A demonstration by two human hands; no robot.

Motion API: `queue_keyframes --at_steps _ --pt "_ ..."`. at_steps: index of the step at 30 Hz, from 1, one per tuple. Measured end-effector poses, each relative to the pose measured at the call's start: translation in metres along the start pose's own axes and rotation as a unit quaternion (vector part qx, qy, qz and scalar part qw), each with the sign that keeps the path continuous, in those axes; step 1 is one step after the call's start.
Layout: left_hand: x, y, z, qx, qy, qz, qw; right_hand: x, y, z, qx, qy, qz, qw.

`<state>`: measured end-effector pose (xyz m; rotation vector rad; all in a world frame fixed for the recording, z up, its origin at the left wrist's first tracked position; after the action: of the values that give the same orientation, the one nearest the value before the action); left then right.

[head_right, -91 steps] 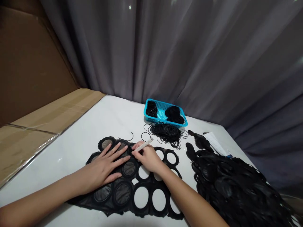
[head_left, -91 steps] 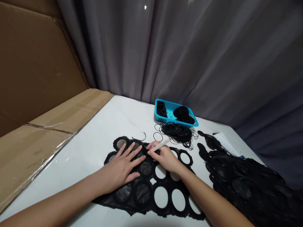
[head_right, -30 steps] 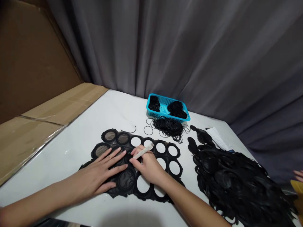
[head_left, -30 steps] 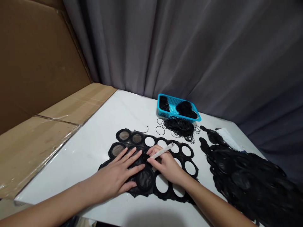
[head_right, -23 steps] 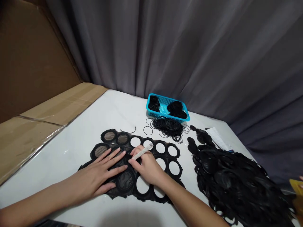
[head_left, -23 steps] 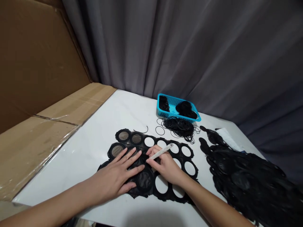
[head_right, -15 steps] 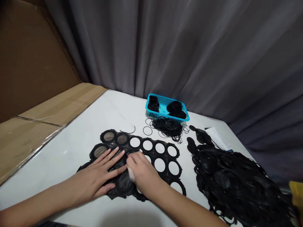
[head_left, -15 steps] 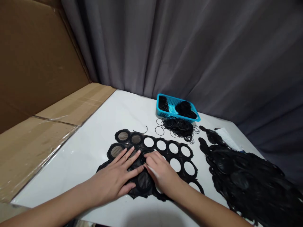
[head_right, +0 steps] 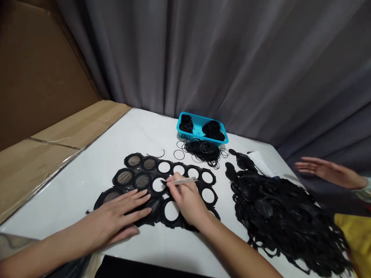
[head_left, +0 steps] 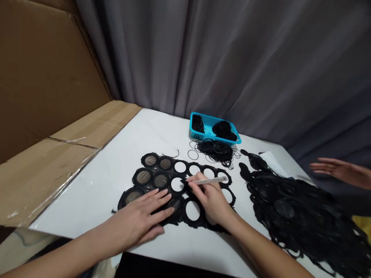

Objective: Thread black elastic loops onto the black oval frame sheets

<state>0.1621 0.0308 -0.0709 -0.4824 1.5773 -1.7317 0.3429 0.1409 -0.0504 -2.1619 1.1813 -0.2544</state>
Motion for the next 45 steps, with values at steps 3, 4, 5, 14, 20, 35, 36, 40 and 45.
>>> queue_keyframes --at_steps 3,4,5,14,20,35,36,40,45 --pt "0.012 0.005 0.012 0.007 -0.006 -0.018 1.000 0.015 0.030 -0.019 -0.025 -0.034 -0.082 0.996" --pt "0.016 0.005 0.015 0.012 -0.012 -0.023 1.000 0.019 0.036 -0.022 -0.025 -0.039 -0.103 0.994" --pt "0.019 0.006 0.016 0.019 -0.016 -0.027 0.999 0.022 0.041 -0.023 -0.025 -0.041 -0.119 0.992" --pt "0.024 0.005 0.017 0.046 -0.025 -0.036 0.998 0.030 0.048 -0.022 -0.063 -0.034 -0.133 0.989" --pt "0.024 0.004 0.017 0.046 -0.025 -0.040 0.998 0.029 0.050 -0.023 -0.056 -0.029 -0.127 0.990" --pt "0.031 0.008 0.015 0.047 -0.051 -0.013 0.998 0.032 0.046 -0.020 0.101 -0.137 -0.022 0.985" --pt "0.031 0.008 0.015 0.046 -0.053 -0.014 0.997 0.024 0.031 -0.010 0.077 -0.084 0.014 0.993" --pt "0.030 0.006 0.017 0.043 -0.055 -0.013 0.998 -0.006 -0.019 0.016 0.027 0.061 0.091 0.994" --pt "0.036 0.004 0.017 0.042 -0.064 -0.018 0.997 -0.022 0.007 -0.016 -0.004 -0.005 0.037 0.999"
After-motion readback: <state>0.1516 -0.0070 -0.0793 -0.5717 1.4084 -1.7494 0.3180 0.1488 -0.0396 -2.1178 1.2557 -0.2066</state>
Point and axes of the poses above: each hand's wrist, its own x-axis away from the middle knuckle, its own y-axis out of the palm, z = x × y, the point moved 6 cm from there along -x, towards the middle knuckle, and after that the axes turned 3 degrees about x, right-handed, at the moved point
